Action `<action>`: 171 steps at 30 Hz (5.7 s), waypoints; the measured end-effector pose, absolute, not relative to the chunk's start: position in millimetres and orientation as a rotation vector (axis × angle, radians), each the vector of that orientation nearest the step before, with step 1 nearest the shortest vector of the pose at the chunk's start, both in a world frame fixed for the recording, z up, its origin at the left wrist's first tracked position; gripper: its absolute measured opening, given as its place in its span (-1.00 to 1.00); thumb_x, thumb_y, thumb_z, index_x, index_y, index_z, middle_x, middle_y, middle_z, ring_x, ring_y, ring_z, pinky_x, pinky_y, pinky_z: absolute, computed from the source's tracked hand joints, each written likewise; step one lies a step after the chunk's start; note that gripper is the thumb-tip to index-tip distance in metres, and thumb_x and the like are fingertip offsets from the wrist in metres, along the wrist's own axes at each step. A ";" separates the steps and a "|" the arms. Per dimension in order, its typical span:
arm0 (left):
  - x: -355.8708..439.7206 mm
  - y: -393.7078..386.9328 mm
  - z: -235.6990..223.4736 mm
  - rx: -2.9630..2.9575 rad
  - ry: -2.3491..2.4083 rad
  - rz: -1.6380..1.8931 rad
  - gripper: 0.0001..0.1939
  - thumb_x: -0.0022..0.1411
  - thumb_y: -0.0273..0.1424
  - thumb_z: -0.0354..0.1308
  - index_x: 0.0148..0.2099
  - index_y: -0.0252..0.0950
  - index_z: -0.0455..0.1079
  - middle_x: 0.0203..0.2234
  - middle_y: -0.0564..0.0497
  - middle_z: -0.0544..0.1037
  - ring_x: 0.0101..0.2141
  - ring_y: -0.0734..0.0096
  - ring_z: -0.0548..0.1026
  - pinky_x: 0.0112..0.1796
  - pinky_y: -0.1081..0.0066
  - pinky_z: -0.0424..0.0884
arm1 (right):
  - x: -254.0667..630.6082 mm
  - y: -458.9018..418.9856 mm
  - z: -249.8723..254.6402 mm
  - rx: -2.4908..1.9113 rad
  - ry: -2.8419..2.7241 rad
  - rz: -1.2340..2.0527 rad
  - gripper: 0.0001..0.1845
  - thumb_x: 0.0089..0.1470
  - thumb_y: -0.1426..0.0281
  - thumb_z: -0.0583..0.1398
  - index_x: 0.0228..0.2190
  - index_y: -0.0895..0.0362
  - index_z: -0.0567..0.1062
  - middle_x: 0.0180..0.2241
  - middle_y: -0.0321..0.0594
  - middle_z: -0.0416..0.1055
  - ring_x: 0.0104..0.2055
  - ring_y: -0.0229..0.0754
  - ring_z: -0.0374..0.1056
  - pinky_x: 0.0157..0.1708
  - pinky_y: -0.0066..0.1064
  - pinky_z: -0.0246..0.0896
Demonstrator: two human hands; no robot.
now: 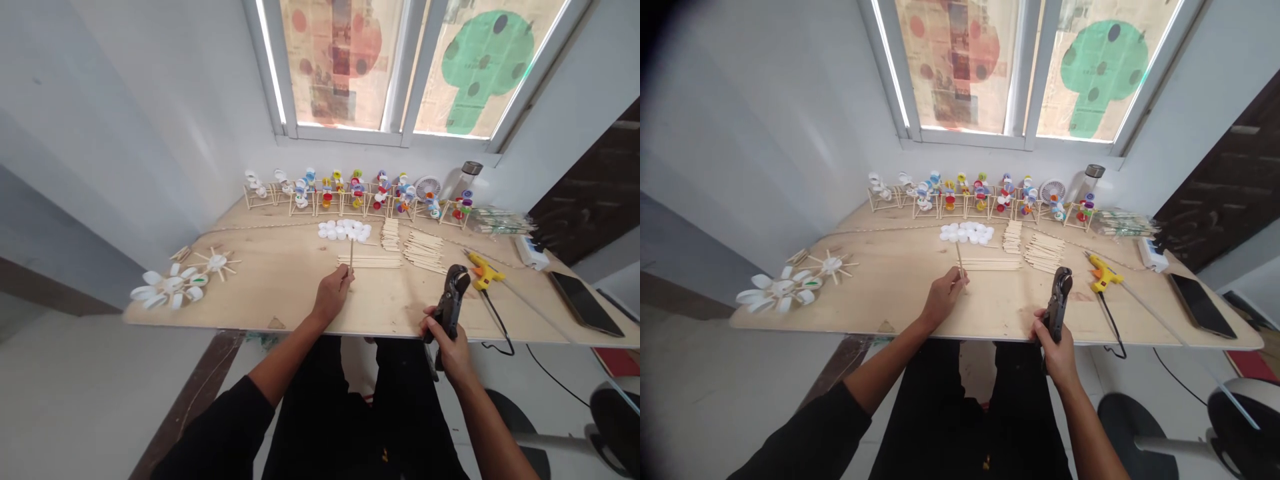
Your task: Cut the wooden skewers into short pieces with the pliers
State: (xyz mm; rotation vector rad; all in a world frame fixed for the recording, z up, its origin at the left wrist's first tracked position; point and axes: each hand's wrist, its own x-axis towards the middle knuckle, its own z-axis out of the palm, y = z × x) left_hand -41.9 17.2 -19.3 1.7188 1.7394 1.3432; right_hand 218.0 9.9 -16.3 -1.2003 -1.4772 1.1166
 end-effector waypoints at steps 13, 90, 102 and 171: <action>-42.6 20.2 -17.5 1.728 1.742 1.361 -0.88 0.19 -0.35 -0.12 -0.34 -0.24 0.20 -0.54 0.11 0.32 -0.50 0.50 0.33 -0.41 0.53 0.26 | 217.3 7.8 -17.4 -1.214 -1.493 1.127 -0.66 -0.03 0.16 0.17 -0.30 0.16 0.37 -0.57 -0.28 0.36 -0.48 -0.16 0.31 -0.46 -0.36 0.24; -19.7 22.9 89.7 2.520 1.751 0.366 -0.71 0.16 -0.57 -0.09 -0.12 -0.21 0.32 -0.39 0.00 0.48 -0.36 0.31 0.44 -0.44 0.45 0.23 | 162.7 17.6 15.3 -1.467 -2.127 0.524 -0.65 0.08 0.09 0.01 -0.58 0.05 0.19 -0.71 -0.37 0.24 -0.64 -0.22 0.22 -0.59 -0.48 -0.04; -6.0 39.8 38.5 2.852 1.978 1.006 -0.85 0.19 -0.53 -0.07 -0.29 -0.35 0.33 -0.55 0.01 0.37 -0.51 0.38 0.32 -0.50 0.39 0.18 | 161.1 32.4 12.5 -1.441 -2.098 0.841 -0.71 0.06 0.19 0.03 -0.56 0.10 0.25 -0.64 -0.36 0.26 -0.56 -0.24 0.21 -0.52 -0.48 0.03; -4.9 26.9 20.1 2.919 1.778 1.408 -0.87 0.18 -0.55 -0.02 -0.20 -0.38 0.30 -0.66 0.09 0.31 -0.60 0.49 0.26 -0.53 0.44 0.11 | 159.9 -4.4 24.5 -1.556 -2.016 0.856 -0.90 -0.01 0.34 0.09 -0.38 0.09 0.31 -0.55 -0.33 0.35 -0.48 -0.18 0.29 -0.46 -0.45 0.07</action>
